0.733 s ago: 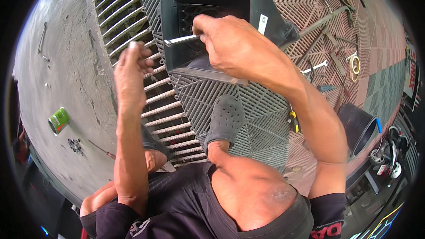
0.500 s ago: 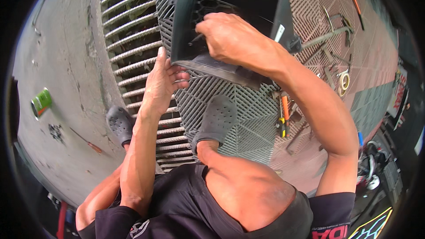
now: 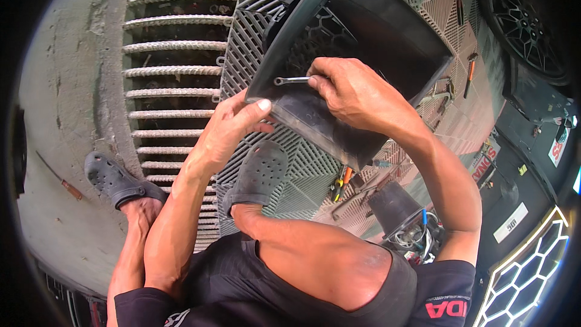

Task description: The person sits on the floor and uses a wrench to tighten bolts on a black plastic housing with a honeycomb interior. The person rotates the housing to access different bolt locations and continues tightening throughout the clip.

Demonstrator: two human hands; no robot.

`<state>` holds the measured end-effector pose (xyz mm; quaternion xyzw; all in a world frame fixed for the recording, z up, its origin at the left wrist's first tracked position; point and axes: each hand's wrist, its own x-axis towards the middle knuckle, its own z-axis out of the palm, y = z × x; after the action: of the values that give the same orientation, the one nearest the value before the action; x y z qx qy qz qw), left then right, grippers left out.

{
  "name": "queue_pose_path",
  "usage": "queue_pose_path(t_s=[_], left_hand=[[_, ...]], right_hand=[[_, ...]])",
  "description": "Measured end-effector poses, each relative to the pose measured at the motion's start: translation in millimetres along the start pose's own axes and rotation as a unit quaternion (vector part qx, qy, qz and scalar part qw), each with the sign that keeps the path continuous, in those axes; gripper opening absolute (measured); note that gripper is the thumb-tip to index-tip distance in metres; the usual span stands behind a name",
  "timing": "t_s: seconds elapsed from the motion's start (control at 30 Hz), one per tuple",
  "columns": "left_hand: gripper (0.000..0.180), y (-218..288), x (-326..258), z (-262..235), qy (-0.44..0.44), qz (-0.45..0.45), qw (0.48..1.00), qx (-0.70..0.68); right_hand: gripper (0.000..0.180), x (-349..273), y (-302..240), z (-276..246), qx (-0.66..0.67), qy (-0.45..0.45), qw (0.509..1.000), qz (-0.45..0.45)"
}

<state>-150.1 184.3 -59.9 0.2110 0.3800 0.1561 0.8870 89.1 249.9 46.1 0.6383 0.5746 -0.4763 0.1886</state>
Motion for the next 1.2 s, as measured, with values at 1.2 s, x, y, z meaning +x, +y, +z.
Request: queue_pose_path(t_s=[1.2], left_hand=[[0.023, -30, 25, 60, 0.247, 0.037, 0.968, -0.021]], right_hand=[[0.036, 5, 6, 43, 0.058, -0.027, 0.992, 0.109]])
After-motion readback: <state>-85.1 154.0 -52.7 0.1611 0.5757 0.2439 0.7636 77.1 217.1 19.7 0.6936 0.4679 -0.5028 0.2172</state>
